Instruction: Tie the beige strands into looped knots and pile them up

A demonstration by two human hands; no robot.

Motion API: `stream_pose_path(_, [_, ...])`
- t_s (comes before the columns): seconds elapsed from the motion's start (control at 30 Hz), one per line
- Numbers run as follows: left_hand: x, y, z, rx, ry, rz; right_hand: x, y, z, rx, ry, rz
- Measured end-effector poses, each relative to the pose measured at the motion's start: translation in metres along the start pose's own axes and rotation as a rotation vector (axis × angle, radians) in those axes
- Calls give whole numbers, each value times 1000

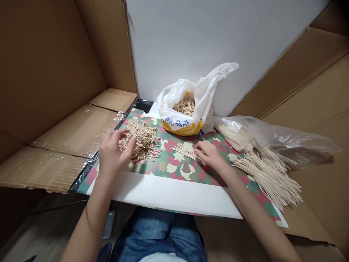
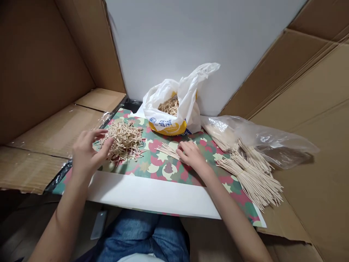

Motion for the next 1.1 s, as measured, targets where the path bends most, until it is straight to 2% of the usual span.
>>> stream_pose_path(0.1, [-5,-6,-3,35,20,-27,6,-15,3,-19,60,7])
stream_pose_path(0.23, [33,8,1,60,227,67,-1,-19,12,-73,93,-53])
stream_pose_path(0.33, [62,20,22,-13,361,71,-7,-20,21,-94,102,-104])
stream_pose_path(0.47, [84,30,47,-56,484,37,-8,-22,30,-81,83,-140])
stream_pose_path(0.63, [89,39,62,-102,538,-22,-4,-24,29,-58,13,-130])
stream_pose_path(0.8, [80,42,64,-102,589,-117,0,-19,7,-76,-159,-74])
stream_pose_path(0.87, [79,41,67,-137,606,-147,1,-12,7,-261,-493,-6])
stream_pose_path(0.93, [81,39,73,-204,657,-177,-13,2,18,-573,-762,-13])
stream_pose_path(1.03, [90,41,91,-372,847,-242,-39,30,37,-992,-971,-69])
stream_pose_path(1.1, [101,47,105,-530,1001,-293,-49,42,46,-1135,-1018,-99])
Point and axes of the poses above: each hand's wrist, its own y-axis away from the middle knuckle, its own z-axis out of the palm, x = y × z, the point moved 9 cm from there along -y, towards the middle knuckle, and after that the axes turned 13 degrees about z, right-handed, at the moved point
